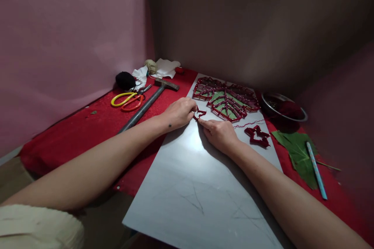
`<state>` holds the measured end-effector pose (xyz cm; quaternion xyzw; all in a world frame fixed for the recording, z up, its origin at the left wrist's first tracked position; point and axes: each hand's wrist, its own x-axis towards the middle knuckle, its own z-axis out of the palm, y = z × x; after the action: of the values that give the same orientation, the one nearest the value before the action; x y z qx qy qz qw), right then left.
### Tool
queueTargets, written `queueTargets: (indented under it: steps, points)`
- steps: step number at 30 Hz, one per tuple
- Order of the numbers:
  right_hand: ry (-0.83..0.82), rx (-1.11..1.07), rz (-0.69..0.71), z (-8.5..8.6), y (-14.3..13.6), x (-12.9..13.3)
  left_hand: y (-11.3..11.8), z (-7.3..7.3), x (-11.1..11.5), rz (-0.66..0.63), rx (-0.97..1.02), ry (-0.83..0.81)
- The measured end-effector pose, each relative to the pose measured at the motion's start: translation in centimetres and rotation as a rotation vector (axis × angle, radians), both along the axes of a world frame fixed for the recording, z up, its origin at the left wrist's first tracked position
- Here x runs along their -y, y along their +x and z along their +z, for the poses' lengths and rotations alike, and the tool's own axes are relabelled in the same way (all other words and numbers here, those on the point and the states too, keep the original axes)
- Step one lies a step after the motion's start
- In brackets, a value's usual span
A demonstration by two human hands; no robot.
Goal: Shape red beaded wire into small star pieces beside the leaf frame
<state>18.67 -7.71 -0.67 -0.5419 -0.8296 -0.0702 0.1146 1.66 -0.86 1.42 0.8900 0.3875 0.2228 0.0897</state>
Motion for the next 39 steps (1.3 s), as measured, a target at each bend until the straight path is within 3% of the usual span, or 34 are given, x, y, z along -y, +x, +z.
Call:
queueTargets:
  steps: [4, 8, 14, 19, 24, 32, 35, 39]
  points:
    - [0.014, -0.055, 0.014, -0.1, 0.2, 0.0, 0.0, -0.1, 0.0, -0.113, 0.004, 0.044]
    - [0.004, -0.167, -0.019, 0.2, 0.3, 0.0, 0.2, -0.3, -0.1, -0.13, 0.001, 0.018]
    - [-0.073, -0.315, -0.218, 1.8, 0.8, -1.2, 0.2, -0.8, -0.1, -0.162, 0.035, 0.096]
    - [-0.057, -0.195, -0.339, 3.1, 0.2, -2.9, 0.2, -0.8, -0.1, -0.159, 0.04, 0.054]
    - [-0.025, -0.031, -0.382, 3.1, -1.6, -4.2, 0.4, -1.0, 0.1, -0.119, 0.051, 0.081]
    - [-0.06, -0.056, -0.271, 2.8, -2.6, -4.1, 0.3, -1.7, 0.2, -0.11, 0.014, 0.22]
    - [0.005, -0.064, -0.17, 1.7, -1.9, -2.7, 0.1, -1.8, 0.0, -0.069, 0.074, 0.194]
    - [0.091, -0.084, -0.06, 0.1, -0.6, -1.4, -0.2, -1.6, -0.2, -0.106, 0.091, 0.135]
